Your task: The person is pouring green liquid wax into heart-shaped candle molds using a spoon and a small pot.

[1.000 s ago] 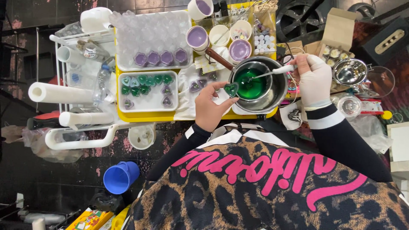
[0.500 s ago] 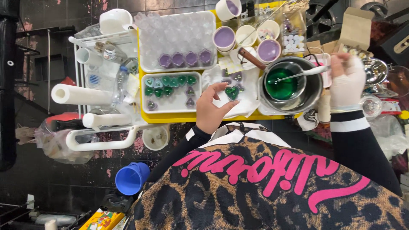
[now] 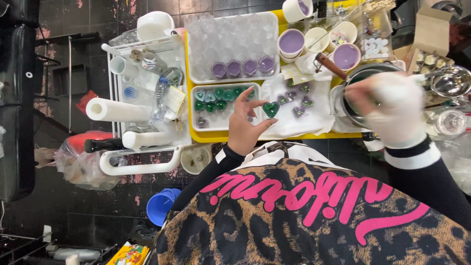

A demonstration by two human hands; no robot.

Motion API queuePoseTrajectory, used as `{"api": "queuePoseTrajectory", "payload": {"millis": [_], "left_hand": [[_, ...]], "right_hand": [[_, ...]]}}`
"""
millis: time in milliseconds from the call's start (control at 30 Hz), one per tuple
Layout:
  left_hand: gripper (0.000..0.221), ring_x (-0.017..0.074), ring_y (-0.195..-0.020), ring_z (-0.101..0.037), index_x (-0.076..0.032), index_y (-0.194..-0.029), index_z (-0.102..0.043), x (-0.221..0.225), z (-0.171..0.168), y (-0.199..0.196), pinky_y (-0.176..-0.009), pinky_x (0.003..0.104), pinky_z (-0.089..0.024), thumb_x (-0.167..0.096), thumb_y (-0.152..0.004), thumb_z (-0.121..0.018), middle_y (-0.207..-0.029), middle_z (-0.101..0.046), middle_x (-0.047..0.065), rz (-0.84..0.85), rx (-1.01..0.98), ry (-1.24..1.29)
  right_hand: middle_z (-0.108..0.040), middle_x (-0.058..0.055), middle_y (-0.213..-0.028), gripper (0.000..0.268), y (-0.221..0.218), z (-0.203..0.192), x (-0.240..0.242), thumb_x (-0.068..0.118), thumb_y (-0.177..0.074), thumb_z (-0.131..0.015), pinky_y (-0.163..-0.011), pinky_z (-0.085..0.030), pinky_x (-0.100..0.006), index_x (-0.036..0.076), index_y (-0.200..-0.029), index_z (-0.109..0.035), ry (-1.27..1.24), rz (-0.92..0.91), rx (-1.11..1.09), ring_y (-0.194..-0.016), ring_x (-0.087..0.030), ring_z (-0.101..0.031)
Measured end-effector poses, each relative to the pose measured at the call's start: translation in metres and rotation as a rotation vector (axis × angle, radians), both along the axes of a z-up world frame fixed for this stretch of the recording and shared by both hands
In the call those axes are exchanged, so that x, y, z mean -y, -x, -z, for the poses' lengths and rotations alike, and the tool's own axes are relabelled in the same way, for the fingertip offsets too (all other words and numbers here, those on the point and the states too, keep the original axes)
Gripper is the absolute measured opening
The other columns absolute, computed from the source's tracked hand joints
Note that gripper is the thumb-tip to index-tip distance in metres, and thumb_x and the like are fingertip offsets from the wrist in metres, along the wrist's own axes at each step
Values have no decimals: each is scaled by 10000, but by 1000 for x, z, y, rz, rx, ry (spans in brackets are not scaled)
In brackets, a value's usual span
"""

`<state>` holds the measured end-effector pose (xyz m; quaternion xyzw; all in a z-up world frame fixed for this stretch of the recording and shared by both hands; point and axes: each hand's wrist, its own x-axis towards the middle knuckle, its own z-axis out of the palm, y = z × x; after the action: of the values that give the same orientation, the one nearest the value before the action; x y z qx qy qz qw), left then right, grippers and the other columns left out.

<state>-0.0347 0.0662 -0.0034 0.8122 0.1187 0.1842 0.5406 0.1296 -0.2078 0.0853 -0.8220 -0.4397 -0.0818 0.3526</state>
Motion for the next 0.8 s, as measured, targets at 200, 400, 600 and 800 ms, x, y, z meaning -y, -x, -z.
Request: {"api": "queuePoseTrajectory", "payload": {"millis": [200, 400, 600, 800], "left_hand": [[1014, 137, -809, -571, -14, -1543, -332, -24, -5, 16, -775, 285, -506, -209, -727, -902, -1173, -757, 7, 30, -41, 43], [802, 167, -803, -589, -93, -1388, -507, -48, 7, 28, -772, 301, -537, -137, -706, -927, -1496, -514, 144, 57, -24, -52], [1106, 148, -841, -589, -35, -1594, -234, -64, 13, 39, -811, 282, -529, -135, -729, -916, -1175, -750, 21, 60, -17, 45], [1128, 150, -838, -572, -42, -1604, -214, -78, 20, 44, -811, 278, -524, -113, -724, -915, -1153, -752, 13, 83, -11, 74]], "right_hand": [[-670, -14, -983, 425, 22, -18, -107, 277, -816, -774, -783, -489, -425, 228, -1233, -712, 355, -452, 129, -905, -242, -646], [-626, -19, -988, 582, 26, -15, -166, 355, -783, -759, -818, -471, -455, 287, -1331, -575, 587, -627, 123, -956, -240, -645], [-636, -13, -984, 523, 26, 11, -192, 352, -762, -756, -837, -458, -474, 268, -1258, -612, 577, -703, 178, -963, -241, -647], [-633, -11, -977, 466, 28, 16, -206, 364, -794, -746, -865, -469, -463, 266, -1234, -627, 625, -707, 210, -982, -246, -645]]}}
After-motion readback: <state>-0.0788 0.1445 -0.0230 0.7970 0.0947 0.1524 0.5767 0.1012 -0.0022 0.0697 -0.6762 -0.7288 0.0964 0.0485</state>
